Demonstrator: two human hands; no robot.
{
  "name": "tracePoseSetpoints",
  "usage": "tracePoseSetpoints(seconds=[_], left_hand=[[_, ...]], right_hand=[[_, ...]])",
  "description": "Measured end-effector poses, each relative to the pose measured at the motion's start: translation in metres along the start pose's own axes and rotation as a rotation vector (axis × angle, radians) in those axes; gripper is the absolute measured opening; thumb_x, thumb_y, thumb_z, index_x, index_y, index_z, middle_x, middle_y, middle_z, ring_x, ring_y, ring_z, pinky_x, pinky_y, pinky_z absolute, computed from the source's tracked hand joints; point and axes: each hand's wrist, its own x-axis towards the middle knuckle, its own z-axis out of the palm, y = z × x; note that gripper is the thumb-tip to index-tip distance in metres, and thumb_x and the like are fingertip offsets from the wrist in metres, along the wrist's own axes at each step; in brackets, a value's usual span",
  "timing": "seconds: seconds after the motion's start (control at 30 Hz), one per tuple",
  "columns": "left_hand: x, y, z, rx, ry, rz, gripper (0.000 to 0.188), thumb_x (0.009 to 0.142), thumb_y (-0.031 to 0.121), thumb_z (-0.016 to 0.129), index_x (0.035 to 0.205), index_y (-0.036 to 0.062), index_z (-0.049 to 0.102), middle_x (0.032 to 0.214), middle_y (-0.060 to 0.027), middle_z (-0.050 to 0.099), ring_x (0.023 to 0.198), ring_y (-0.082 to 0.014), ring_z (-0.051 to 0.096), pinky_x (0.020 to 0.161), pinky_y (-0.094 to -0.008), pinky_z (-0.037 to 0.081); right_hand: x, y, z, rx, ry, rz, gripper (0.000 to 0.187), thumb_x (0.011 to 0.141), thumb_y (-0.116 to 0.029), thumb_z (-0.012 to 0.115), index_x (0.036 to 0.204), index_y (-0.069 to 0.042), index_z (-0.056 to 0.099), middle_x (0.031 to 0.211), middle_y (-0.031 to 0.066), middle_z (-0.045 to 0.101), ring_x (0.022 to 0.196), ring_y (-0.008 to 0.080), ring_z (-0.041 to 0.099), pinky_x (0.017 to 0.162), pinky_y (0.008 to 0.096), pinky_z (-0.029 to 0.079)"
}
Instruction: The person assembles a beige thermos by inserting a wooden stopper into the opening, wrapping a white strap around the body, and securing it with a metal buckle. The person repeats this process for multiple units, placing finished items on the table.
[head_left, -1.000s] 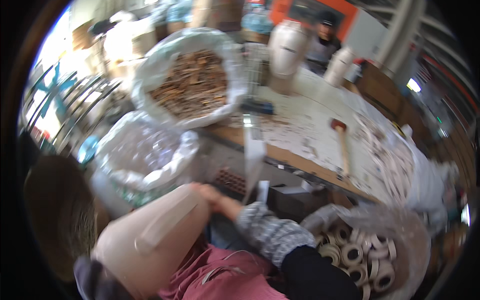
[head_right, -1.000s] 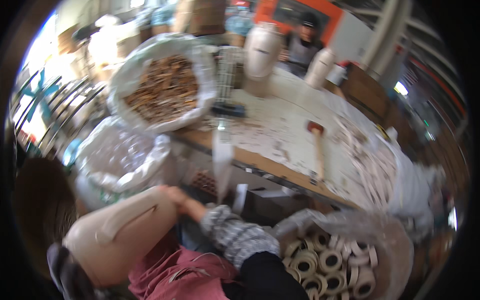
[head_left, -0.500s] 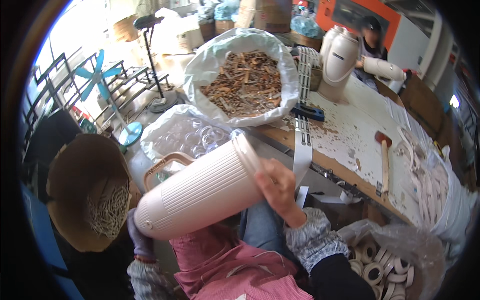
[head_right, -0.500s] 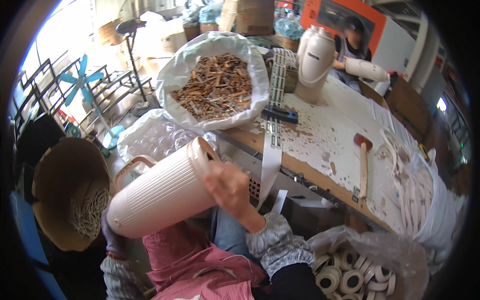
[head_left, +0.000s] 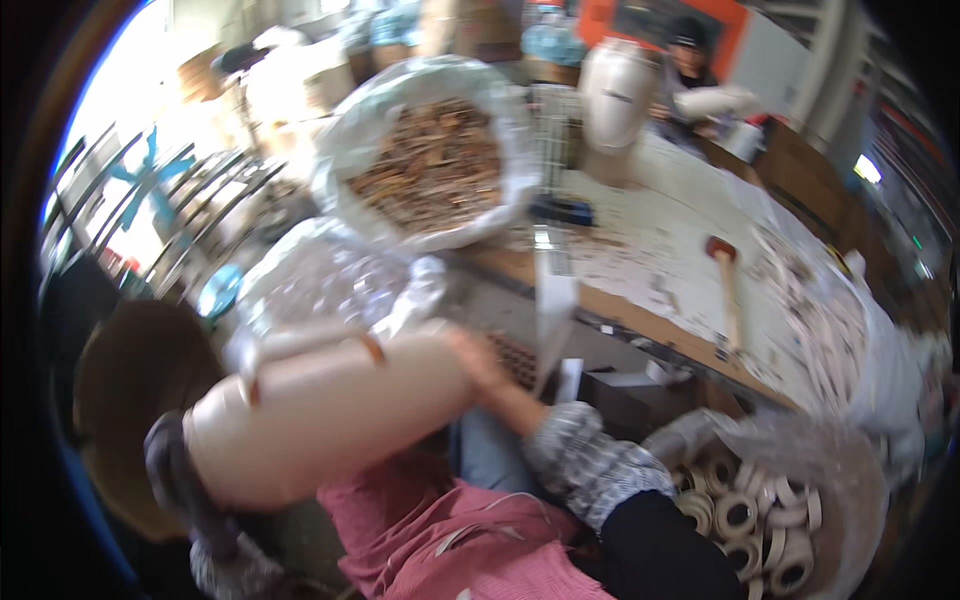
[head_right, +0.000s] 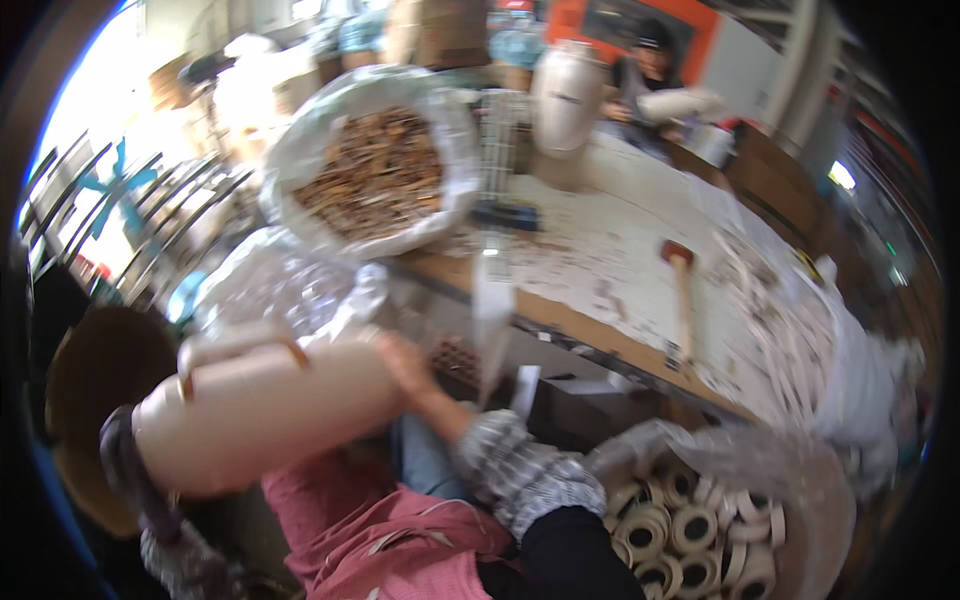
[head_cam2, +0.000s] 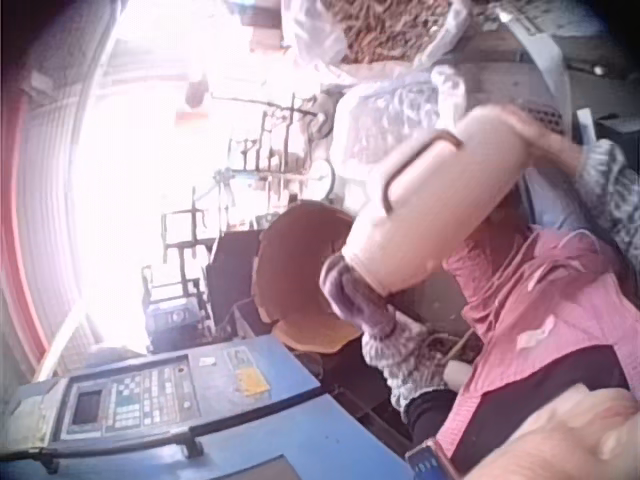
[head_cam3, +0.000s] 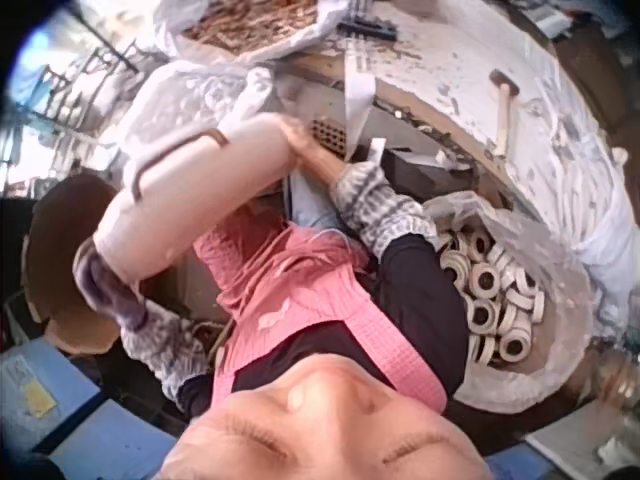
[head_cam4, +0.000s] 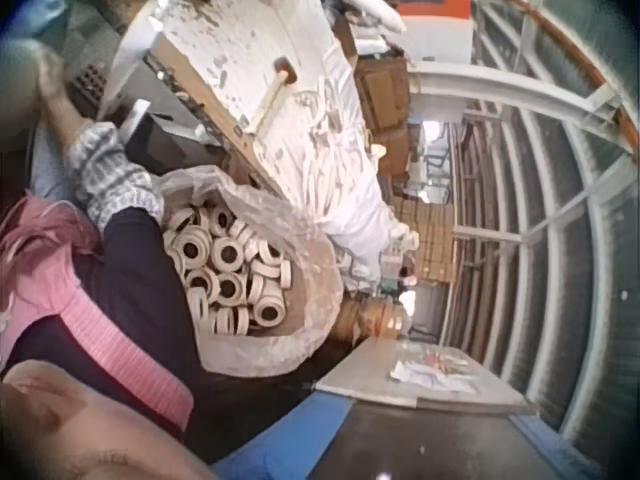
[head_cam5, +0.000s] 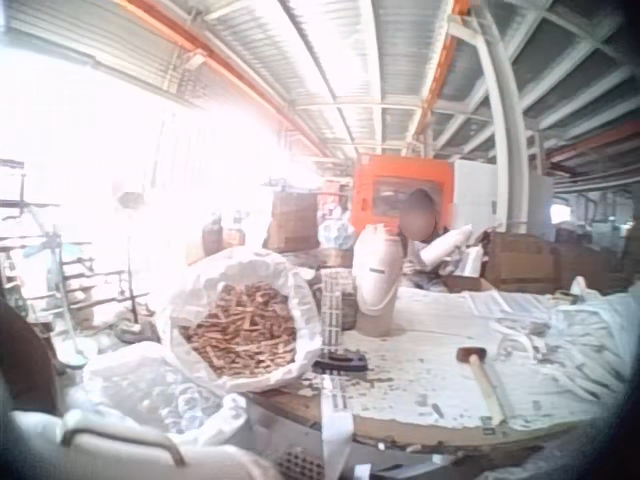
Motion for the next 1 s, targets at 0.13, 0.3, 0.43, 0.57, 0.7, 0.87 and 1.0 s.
tracePoseSetpoints(seconds=[0.13, 0.3, 0.43, 0.57, 0.7, 0.87, 1.0], left_hand=[[0.057, 0.073, 0.006, -0.037, -0.590, 0.719, 0.015, 0.082, 0.013, 0.061, 0.090, 0.0009, 0.063, 0.100, -0.0214, 0.062, 0.082, -0.0399, 0.061, 0.070, -0.0460, 0.050], [0.070, 0.088, 0.050, 0.137, -0.883, 0.199, 0.040, 0.068, 0.012, 0.067, 0.105, -0.0011, 0.060, 0.096, -0.0195, 0.059, 0.076, -0.0339, 0.061, 0.068, -0.0405, 0.047], [0.073, 0.078, 0.081, -0.299, -1.101, 0.157, 0.062, 0.047, 0.011, 0.081, 0.106, 0.0058, 0.061, 0.119, -0.0219, 0.058, 0.106, -0.0368, 0.058, 0.089, -0.0421, 0.046], [0.055, 0.058, 0.093, -0.296, -0.911, 0.168, 0.043, 0.040, 0.005, 0.080, 0.078, 0.0067, 0.058, 0.124, -0.0222, 0.055, 0.107, -0.0377, 0.057, 0.088, -0.0437, 0.046], [0.051, 0.107, 0.109, -0.182, -0.661, 0.234, 0.034, 0.044, 0.007, 0.076, 0.065, 0.0078, 0.049, 0.091, -0.0147, 0.054, 0.083, -0.0309, 0.055, 0.070, -0.0391, 0.044], [0.036, 0.135, 0.094, -0.023, -1.285, 0.439, 0.028, 0.068, 0.028, 0.079, 0.083, 0.0115, 0.062, 0.089, -0.0111, 0.058, 0.078, -0.0354, 0.058, 0.069, -0.0438, 0.046], [0.040, 0.133, 0.092, -0.788, -1.345, -0.160, 0.018, 0.073, 0.010, 0.080, 0.085, 0.0018, 0.070, 0.087, -0.0116, 0.069, 0.080, -0.0229, 0.065, 0.070, -0.0343, 0.050]], right_hand=[[-0.029, 0.058, -0.002, -0.265, -0.521, 0.401, 0.037, 0.089, -0.032, 0.062, 0.114, -0.005, 0.065, 0.108, 0.0091, 0.066, 0.098, 0.0230, 0.062, 0.086, 0.0405, 0.049], [-0.022, -0.038, -0.168, -0.183, 0.087, -0.394, 0.023, 0.092, -0.019, 0.062, 0.108, -0.004, 0.065, 0.103, 0.0052, 0.068, 0.090, 0.0154, 0.063, 0.082, 0.0295, 0.050], [-0.071, -0.057, -0.424, -0.880, 0.980, -0.092, 0.026, 0.092, -0.023, 0.059, 0.111, -0.006, 0.064, 0.094, 0.0091, 0.070, 0.081, 0.0176, 0.065, 0.074, 0.0310, 0.050], [-0.158, -0.051, -0.558, -1.248, 1.194, 0.557, 0.041, 0.092, -0.042, 0.051, 0.103, -0.005, 0.063, 0.098, 0.0199, 0.067, 0.088, 0.0379, 0.065, 0.078, 0.0464, 0.049], [-0.193, -0.039, -0.607, -0.615, 1.091, 0.483, 0.038, 0.092, -0.039, 0.057, 0.092, -0.002, 0.063, 0.074, 0.0128, 0.065, 0.057, 0.0243, 0.061, 0.050, 0.0357, 0.047], [-0.179, -0.053, -0.469, -0.219, 0.966, 0.013, 0.018, 0.093, -0.024, 0.062, 0.090, -0.007, 0.064, 0.065, 0.0002, 0.057, 0.051, 0.0066, 0.055, 0.040, 0.0196, 0.040], [-0.097, -0.102, -0.271, -0.120, 0.321, -0.192, 0.048, 0.095, -0.013, 0.057, 0.140, -0.010, 0.042, 0.073, 0.0008, 0.060, 0.058, 0.0027, 0.051, 0.051, 0.0168, 0.038]])
